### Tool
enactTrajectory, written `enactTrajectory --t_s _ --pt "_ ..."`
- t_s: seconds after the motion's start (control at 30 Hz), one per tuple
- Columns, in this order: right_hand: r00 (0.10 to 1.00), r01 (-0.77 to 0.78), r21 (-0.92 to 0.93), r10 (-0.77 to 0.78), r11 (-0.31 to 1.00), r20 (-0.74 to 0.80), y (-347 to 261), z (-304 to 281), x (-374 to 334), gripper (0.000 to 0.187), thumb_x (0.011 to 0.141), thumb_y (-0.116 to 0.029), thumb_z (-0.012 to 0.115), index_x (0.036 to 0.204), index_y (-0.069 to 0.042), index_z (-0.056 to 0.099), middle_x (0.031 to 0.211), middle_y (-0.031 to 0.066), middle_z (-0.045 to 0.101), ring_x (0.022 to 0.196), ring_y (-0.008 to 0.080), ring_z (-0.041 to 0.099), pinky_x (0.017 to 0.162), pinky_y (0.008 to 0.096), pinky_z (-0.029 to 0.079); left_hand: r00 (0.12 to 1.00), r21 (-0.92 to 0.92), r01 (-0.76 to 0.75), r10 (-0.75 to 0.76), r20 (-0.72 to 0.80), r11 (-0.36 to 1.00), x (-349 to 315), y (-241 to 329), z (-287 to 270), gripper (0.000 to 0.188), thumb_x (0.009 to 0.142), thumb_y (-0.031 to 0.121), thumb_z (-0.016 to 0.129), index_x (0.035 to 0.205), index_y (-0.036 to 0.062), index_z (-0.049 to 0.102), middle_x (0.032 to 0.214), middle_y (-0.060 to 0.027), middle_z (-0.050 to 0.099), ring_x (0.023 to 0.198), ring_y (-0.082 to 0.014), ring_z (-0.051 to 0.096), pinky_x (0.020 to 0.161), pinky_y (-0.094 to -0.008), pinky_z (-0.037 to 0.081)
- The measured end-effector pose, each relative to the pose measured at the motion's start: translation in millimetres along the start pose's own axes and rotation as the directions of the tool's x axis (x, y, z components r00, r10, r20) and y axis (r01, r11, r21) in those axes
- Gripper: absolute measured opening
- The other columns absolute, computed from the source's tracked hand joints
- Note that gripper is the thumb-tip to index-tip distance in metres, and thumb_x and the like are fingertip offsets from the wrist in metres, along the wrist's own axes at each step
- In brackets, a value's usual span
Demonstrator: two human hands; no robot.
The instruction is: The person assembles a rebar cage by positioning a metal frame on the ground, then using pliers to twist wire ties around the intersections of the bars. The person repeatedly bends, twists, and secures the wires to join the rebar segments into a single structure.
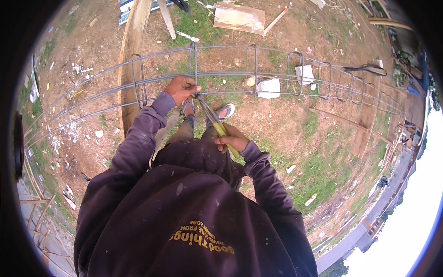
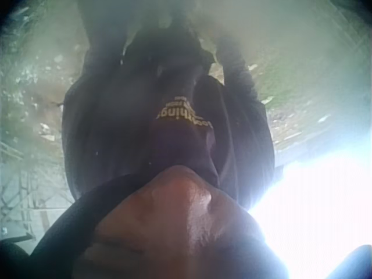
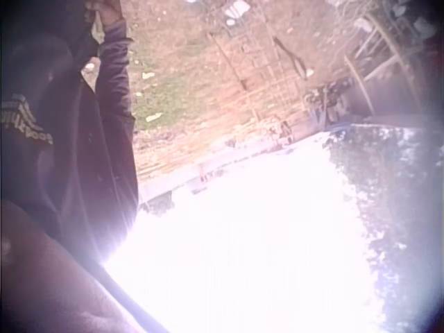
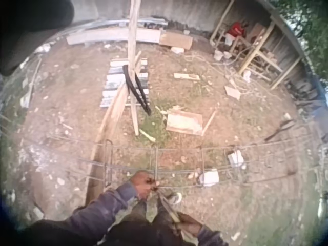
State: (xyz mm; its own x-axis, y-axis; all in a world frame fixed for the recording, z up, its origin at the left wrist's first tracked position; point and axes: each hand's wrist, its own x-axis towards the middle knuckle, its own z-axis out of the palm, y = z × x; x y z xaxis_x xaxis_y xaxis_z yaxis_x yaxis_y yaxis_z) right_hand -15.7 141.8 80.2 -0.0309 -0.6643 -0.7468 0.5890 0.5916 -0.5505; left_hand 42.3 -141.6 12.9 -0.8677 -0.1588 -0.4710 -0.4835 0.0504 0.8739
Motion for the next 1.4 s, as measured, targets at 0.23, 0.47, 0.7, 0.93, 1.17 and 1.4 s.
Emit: enactTrajectory --t_s 0.23,0.47,0.7,0.93,1.17,1.4 --pt "0.956 -0.258 -0.004 0.256 0.966 0.142 -11 -9 13 0.052 0.099 -0.046 0.053 0.125 -0.002 0.056 0.077 0.0085 0.061 0.063 0.0188 0.063 0.061 0.0332 0.055 1.0 0.017 0.019 -0.019 -0.013 1.0 -3 6 1 0.027 0.093 0.023 0.069 0.085 -0.0031 0.067 0.065 -0.0047 0.063 0.056 -0.0093 0.058 0.052 -0.0291 0.048" --pt "0.981 -0.054 -0.171 0.084 0.984 0.173 -5 -37 23 0.052 0.093 -0.032 0.062 0.137 -0.005 0.05 0.107 0.0155 0.067 0.092 0.0255 0.068 0.088 0.0368 0.053 0.999 0.055 -0.008 0.011 -0.046 0.998 -5 7 -1 0.03 0.091 0.028 0.071 0.08 0.0001 0.068 0.06 -0.0019 0.059 0.054 -0.0083 0.049 0.051 -0.03 0.04" --pt "0.981 0.084 -0.332 -0.02 0.94 0.191 23 -105 10 0.042 0.084 -0.012 0.064 0.125 -0.003 0.057 0.111 0.0106 0.066 0.109 0.0227 0.058 0.101 0.0354 0.041 0.973 0.397 0.017 0.076 -0.217 0.918 -26 10 14 0.034 0.082 0.035 0.075 0.09 0.0021 0.069 0.075 -0.0124 0.068 0.072 -0.0263 0.064 0.077 -0.0386 0.049" --pt "0.975 0.212 -0.164 -0.219 0.963 -0.023 10 -147 -32 0.037 0.086 0.001 0.056 0.123 0.001 0.055 0.101 0.0098 0.067 0.092 0.0201 0.065 0.086 0.0335 0.051 0.87 0.623 0.098 0.237 -0.432 0.776 -43 6 60 0.047 0.076 0.027 0.068 0.116 0.0038 0.06 0.102 -0.0169 0.068 0.109 -0.0343 0.059 0.116 -0.059 0.017" --pt "0.573 0.348 -0.681 -0.721 0.644 -0.39 -56 -206 -32 0.073 0.083 -0.002 0.056 0.152 -0.007 0.033 0.109 0.0162 0.062 0.092 0.0279 0.061 0.081 0.0373 0.05 0.762 0.656 0.171 0.323 -0.561 0.735 -51 16 85 0.054 0.082 0.034 0.072 0.121 -0.001 0.059 0.121 -0.0204 0.062 0.121 -0.0359 0.054 0.118 -0.0551 0.018" --pt "0.302 -0.251 -0.891 -0.844 0.379 -0.444 -88 -241 1 0.077 0.08 -0.018 0.066 0.151 -0.021 0.036 0.11 0.0249 0.053 0.103 0.0456 0.054 0.091 0.0519 0.043 0.462 0.467 0.163 0.351 -0.815 0.869 -62 26 124 0.041 0.085 0.023 0.069 0.12 0.0012 0.061 0.124 -0.0191 0.062 0.118 -0.0375 0.055 0.103 -0.045 0.042"
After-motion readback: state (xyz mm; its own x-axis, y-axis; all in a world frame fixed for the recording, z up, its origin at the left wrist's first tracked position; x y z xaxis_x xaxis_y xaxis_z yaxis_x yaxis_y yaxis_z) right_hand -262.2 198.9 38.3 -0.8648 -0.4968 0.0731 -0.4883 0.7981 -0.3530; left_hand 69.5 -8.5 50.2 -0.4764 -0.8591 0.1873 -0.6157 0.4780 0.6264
